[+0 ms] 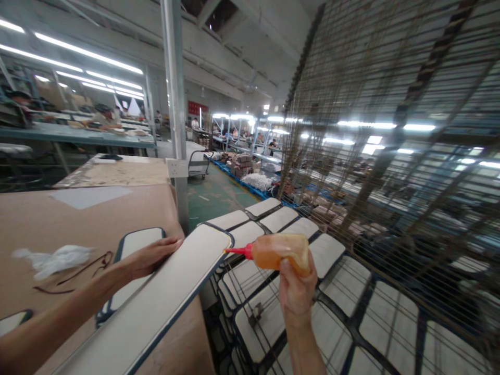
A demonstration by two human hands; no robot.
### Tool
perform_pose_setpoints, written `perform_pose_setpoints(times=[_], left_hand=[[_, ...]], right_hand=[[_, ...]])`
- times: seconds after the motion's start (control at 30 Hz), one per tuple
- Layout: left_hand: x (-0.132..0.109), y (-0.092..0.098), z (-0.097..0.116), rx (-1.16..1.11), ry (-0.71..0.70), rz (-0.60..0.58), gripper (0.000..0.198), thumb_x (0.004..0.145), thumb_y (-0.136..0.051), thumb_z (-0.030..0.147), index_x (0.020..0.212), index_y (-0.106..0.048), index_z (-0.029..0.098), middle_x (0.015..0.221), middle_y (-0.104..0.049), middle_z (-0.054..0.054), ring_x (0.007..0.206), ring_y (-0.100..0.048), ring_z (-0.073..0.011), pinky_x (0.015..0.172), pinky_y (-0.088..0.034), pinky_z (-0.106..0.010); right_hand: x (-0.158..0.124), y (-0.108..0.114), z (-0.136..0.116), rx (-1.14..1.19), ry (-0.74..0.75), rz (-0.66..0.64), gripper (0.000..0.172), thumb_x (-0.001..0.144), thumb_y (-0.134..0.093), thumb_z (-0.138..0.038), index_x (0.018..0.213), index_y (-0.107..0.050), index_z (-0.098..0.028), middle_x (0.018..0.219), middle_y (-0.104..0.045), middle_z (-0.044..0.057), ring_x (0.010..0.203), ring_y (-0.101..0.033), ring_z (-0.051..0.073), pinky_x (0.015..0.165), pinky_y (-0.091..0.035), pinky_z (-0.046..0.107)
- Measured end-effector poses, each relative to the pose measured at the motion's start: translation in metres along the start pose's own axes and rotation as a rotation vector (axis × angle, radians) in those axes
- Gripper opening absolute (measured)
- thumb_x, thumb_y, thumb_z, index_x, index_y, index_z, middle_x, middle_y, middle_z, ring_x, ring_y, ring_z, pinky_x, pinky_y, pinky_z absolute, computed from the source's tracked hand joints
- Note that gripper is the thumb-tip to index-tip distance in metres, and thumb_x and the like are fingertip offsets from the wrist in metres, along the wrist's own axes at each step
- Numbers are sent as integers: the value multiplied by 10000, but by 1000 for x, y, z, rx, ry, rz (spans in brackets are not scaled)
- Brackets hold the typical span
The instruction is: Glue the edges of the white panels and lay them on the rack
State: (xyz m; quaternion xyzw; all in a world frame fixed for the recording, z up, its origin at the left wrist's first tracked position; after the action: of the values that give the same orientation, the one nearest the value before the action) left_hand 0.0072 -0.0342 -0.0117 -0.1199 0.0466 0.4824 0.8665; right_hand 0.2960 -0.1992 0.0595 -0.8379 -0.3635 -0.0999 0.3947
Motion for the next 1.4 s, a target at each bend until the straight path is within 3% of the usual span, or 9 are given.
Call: perform_pose_setpoints(times=[0.4, 0.6, 0.87, 1.13, 1.4], left_hand=[[0, 4, -4, -9, -6, 38, 424, 589, -736, 493, 705, -480, 175, 554, -563, 46, 477, -519, -102, 415, -333, -180], [0, 3, -4, -5, -9, 36, 416, 600, -727, 496, 709, -480, 180, 549, -557, 51, 473, -519, -102, 408, -329, -180], [12, 4, -5, -34, -18, 64, 468, 536, -755, 520, 679, -465, 182, 519, -540, 62, 452, -489, -90, 403, -350, -182], [29, 1, 6, -70, -38, 68, 483, 482, -790, 490, 670, -473, 177, 492, -552, 55, 421, -490, -95, 383, -382, -189], [43, -8, 20, -85, -31, 85, 344, 586, -764, 369, 672, -494, 174, 501, -581, 37, 415, -527, -113, 410, -417, -210]], right_hand=[[-10, -4, 2, -3, -17, -20, 366, 577, -781, -216, 925, -668, -216, 748, -662, -21, 691, -603, 117, 685, -479, 231], [-5, -5, 2, -37, 29, -6, 357, 602, -763, -237, 943, -659, -222, 715, -644, -27, 672, -591, 125, 781, -462, 302], [-14, -1, 14, -34, -56, 10, 376, 557, -787, -239, 910, -657, -230, 716, -647, -37, 650, -581, 122, 738, -465, 288], [-15, -4, 19, -34, -103, -18, 370, 563, -780, -244, 914, -668, -204, 755, -665, 3, 707, -604, 144, 693, -490, 277], [-15, -5, 19, -31, -147, -71, 416, 555, -785, -264, 950, -661, -230, 780, -680, 2, 718, -618, 151, 692, -504, 281]])
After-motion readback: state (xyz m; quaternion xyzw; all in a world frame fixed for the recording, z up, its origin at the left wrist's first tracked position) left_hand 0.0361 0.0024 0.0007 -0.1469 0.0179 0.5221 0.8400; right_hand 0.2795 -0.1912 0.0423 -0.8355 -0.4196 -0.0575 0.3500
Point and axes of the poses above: each hand's wrist, its own x-axis towards the middle knuckle, its own y-axis out of the back of the hand, z = x × y, the point moved 6 cm from there along x, towards the middle knuckle
